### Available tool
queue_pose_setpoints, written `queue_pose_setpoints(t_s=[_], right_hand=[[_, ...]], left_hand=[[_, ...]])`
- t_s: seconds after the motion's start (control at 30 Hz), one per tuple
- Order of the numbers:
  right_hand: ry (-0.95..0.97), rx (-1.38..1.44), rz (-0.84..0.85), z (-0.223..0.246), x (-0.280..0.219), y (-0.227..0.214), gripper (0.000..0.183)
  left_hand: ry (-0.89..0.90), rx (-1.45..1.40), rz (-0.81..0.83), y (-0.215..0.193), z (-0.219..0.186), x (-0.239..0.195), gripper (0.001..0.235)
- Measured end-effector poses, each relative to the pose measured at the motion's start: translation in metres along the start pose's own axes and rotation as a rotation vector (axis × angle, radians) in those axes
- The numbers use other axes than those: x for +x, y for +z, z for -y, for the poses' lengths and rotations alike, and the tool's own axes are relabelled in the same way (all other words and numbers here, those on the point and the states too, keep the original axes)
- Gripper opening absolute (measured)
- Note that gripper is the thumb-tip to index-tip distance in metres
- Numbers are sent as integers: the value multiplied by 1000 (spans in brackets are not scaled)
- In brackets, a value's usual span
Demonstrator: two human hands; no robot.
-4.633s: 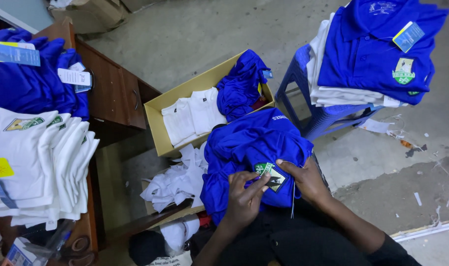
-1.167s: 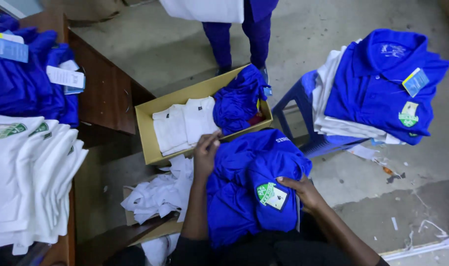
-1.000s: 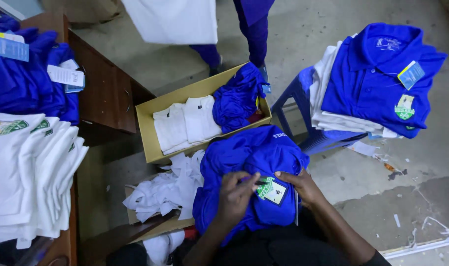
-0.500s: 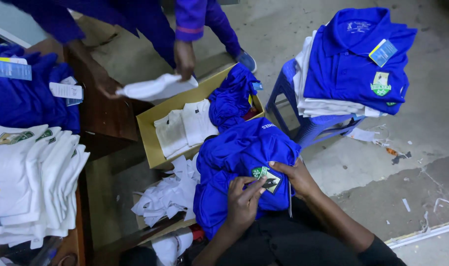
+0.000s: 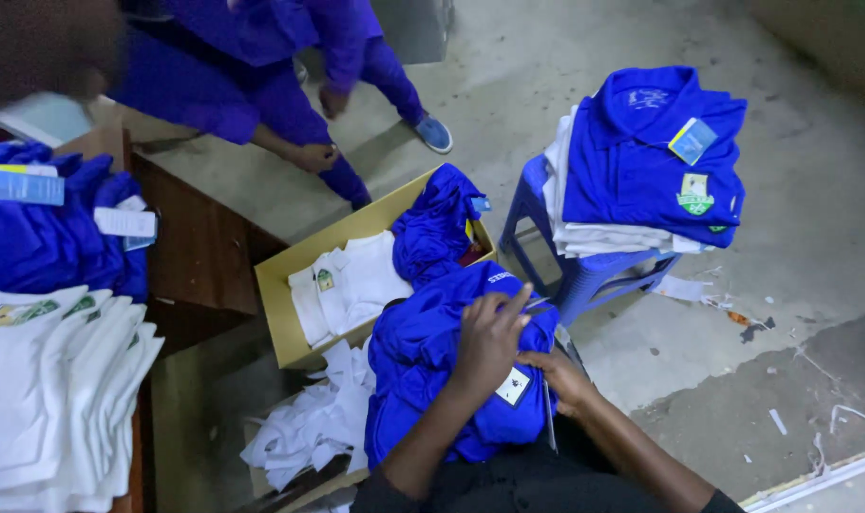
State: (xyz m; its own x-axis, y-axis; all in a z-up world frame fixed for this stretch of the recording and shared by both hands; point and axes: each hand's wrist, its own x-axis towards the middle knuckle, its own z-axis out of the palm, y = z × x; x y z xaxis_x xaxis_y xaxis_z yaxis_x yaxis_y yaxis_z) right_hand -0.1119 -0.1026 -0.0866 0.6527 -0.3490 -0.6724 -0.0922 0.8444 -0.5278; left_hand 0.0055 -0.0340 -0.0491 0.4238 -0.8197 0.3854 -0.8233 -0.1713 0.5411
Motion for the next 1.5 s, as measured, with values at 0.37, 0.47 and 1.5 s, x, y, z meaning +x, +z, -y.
queue_pose_setpoints(t_s=[0.37,0.47,1.5], right_hand=[[56,-128,-81,20,1,-40,63],[45,-247,-72,15,29,-60,60],[-115,-126,47,22,-9,30,52]], left_hand=[[-184,-102,364,136,95,146,91],[-390,-183,-174,59,159,110,88],[-109,-128,-173,-30,-6,-118,43]])
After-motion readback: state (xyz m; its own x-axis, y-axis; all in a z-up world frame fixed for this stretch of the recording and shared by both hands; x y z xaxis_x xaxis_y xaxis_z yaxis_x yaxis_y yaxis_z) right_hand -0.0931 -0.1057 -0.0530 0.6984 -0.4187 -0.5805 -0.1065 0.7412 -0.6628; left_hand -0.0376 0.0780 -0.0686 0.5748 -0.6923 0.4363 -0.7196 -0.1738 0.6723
